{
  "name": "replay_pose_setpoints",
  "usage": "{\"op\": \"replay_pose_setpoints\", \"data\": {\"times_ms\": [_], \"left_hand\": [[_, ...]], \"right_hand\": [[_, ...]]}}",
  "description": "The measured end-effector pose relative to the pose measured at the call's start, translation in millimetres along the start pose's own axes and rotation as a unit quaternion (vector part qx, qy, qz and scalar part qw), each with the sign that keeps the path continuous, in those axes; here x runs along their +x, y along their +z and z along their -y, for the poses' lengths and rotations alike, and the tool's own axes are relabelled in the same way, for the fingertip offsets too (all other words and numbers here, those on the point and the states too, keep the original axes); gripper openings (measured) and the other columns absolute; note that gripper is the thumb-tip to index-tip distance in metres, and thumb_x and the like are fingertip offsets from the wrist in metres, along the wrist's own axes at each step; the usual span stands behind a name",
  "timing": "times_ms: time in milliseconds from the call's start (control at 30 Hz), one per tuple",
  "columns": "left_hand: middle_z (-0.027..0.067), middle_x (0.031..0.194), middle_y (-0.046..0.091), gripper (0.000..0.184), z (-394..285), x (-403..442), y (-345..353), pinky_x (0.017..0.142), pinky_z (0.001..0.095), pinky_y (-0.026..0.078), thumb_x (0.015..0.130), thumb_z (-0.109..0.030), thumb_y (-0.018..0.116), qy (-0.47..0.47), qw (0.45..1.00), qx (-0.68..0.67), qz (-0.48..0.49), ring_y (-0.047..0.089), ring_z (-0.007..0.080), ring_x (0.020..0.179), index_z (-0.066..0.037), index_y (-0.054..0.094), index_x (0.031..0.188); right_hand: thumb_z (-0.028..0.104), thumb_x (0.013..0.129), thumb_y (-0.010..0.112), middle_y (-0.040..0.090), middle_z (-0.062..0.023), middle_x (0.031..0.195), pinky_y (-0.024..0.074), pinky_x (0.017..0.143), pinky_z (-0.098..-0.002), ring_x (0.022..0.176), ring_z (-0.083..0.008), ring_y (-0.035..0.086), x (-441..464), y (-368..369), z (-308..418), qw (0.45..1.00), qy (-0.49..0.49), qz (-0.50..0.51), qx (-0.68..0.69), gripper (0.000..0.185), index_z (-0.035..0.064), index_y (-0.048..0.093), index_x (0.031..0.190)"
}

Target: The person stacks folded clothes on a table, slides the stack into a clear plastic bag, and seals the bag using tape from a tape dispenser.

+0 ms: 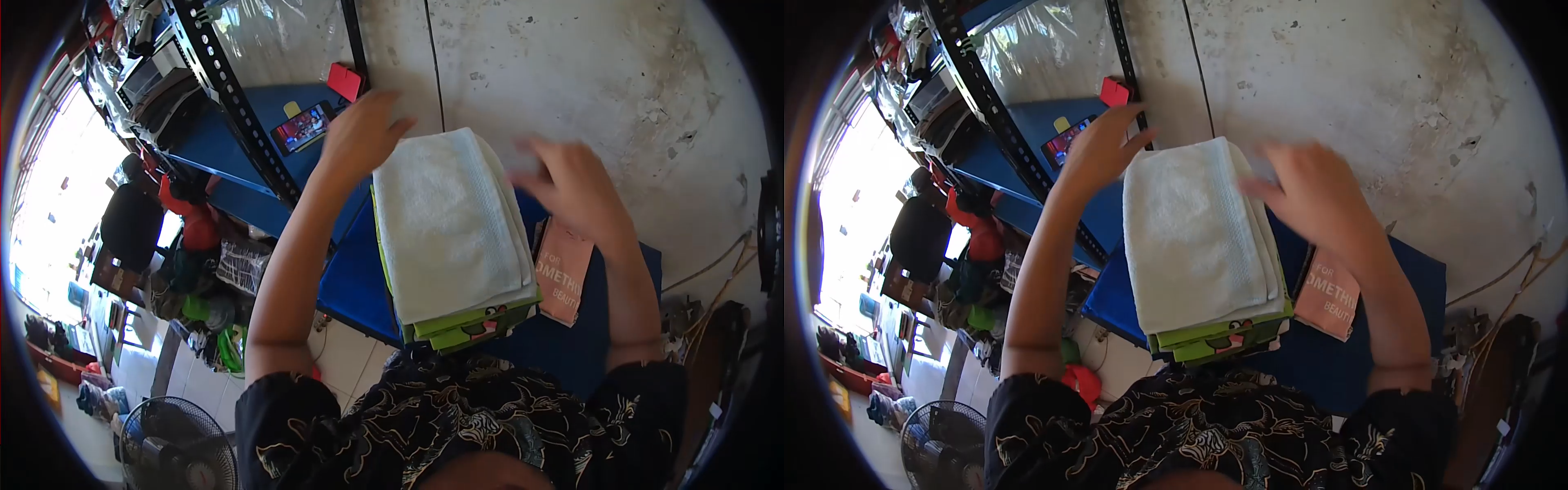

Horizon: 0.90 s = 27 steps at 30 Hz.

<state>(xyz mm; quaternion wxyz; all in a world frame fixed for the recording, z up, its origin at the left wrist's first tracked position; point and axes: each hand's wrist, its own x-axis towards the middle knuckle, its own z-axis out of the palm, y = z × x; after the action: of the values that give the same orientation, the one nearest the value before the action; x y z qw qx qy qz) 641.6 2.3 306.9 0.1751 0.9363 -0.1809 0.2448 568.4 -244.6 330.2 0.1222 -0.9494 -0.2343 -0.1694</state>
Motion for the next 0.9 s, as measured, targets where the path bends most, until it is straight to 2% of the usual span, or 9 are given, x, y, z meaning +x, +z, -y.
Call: {"op": "replay_pose_setpoints", "data": {"times_ms": [67, 133, 200, 300, 433, 533, 700, 833, 900], "left_hand": [[0.0183, 0.111, 0.054, 0.046, 24, 40, 55, 0.085, 0.0376, 0.042, 0.083, -0.031, 0.051, 0.133, 0.956, -0.249, 0.079, 0.052, 0.0321, 0.102, -0.001, 0.046, 0.117], [0.0184, 0.114, 0.052, 0.043, 35, 51, 108, 0.091, 0.0352, 0.037, 0.085, -0.028, 0.045, 0.216, 0.928, -0.220, 0.209, 0.049, 0.0313, 0.106, -0.002, 0.046, 0.119], [0.0144, 0.119, 0.050, 0.041, 18, 18, 132, 0.094, 0.0403, 0.034, 0.086, -0.025, 0.041, 0.153, 0.953, -0.172, 0.198, 0.046, 0.0292, 0.112, -0.006, 0.044, 0.122], [0.0113, 0.124, 0.046, 0.043, -22, -32, 127, 0.097, 0.0434, 0.030, 0.085, -0.024, 0.041, 0.136, 0.989, 0.012, 0.061, 0.042, 0.0294, 0.115, -0.012, 0.042, 0.126], [0.0081, 0.126, 0.046, 0.043, -23, -44, 140, 0.096, 0.0486, 0.028, 0.085, -0.027, 0.042, 0.113, 0.993, -0.011, 0.032, 0.044, 0.0266, 0.114, -0.014, 0.040, 0.126], [0.0081, 0.123, 0.048, 0.042, -16, -30, 147, 0.093, 0.0466, 0.031, 0.085, -0.029, 0.042, 0.094, 0.993, -0.032, 0.056, 0.046, 0.0264, 0.112, -0.014, 0.042, 0.124], [0.0109, 0.117, 0.052, 0.041, -14, -19, 137, 0.090, 0.0433, 0.035, 0.085, -0.033, 0.044, 0.062, 0.988, -0.122, 0.079, 0.049, 0.0278, 0.107, -0.010, 0.048, 0.119], [0.0147, 0.111, 0.055, 0.038, -15, -13, 128, 0.087, 0.0403, 0.038, 0.085, -0.033, 0.048, 0.064, 0.979, -0.191, 0.034, 0.052, 0.0313, 0.101, -0.005, 0.054, 0.110], [0.0152, 0.110, 0.056, 0.036, -15, -11, 123, 0.086, 0.0392, 0.039, 0.085, -0.031, 0.049, 0.063, 0.975, -0.212, 0.023, 0.053, 0.0320, 0.100, -0.004, 0.055, 0.107]], "right_hand": [[0.039, 0.077, 0.058, 0.062, -0.0204, 0.082, 0.0469, 0.067, -0.0341, 0.071, -0.0288, 0.061, 40, 13, 18, 0.997, -0.011, -0.025, 0.068, 0.055, -0.0052, 0.051, 0.109], [0.053, 0.077, 0.051, 0.053, -0.0236, 0.108, 0.0404, 0.081, -0.0453, 0.098, -0.0325, 0.054, 52, 66, 24, 0.999, -0.025, -0.012, -0.034, 0.075, -0.0063, 0.040, 0.120], [0.066, 0.072, 0.045, 0.029, -0.0246, 0.132, 0.0285, 0.090, -0.0568, 0.123, -0.0369, 0.029, 15, 117, 35, 0.993, 0.007, 0.043, -0.110, 0.096, -0.0073, 0.021, 0.130], [0.071, 0.067, 0.045, 0.011, -0.0219, 0.140, 0.0243, 0.091, -0.0603, 0.130, -0.0374, 0.013, -35, 133, 38, 0.992, 0.037, 0.082, -0.086, 0.109, -0.0078, 0.010, 0.133], [0.070, 0.066, 0.046, 0.016, -0.0248, 0.139, 0.0247, 0.090, -0.0624, 0.130, -0.0387, 0.011, -43, 152, 30, 0.998, 0.028, 0.035, -0.037, 0.106, -0.0086, 0.017, 0.132], [0.071, 0.066, 0.046, 0.012, -0.0211, 0.141, 0.0203, 0.094, -0.0597, 0.131, -0.0354, 0.013, -32, 152, 21, 0.998, 0.037, 0.036, -0.036, 0.109, -0.0065, 0.010, 0.134], [0.052, 0.074, 0.056, 0.017, -0.0178, 0.141, 0.0193, 0.099, -0.0525, 0.131, -0.0301, 0.015, -49, 125, -11, 0.991, -0.039, -0.046, 0.119, 0.091, 0.0005, 0.013, 0.136], [0.037, 0.078, 0.060, 0.027, -0.0166, 0.137, 0.0222, 0.101, -0.0420, 0.126, -0.0290, 0.027, -117, 102, -75, 0.900, 0.167, -0.269, 0.300, 0.076, 0.0033, 0.023, 0.135], [0.032, 0.077, 0.063, 0.027, -0.0209, 0.135, 0.0203, 0.103, -0.0382, 0.127, -0.0299, 0.025, -183, 106, -151, 0.907, 0.249, -0.340, 0.011, 0.074, -0.0013, 0.027, 0.131]]}}
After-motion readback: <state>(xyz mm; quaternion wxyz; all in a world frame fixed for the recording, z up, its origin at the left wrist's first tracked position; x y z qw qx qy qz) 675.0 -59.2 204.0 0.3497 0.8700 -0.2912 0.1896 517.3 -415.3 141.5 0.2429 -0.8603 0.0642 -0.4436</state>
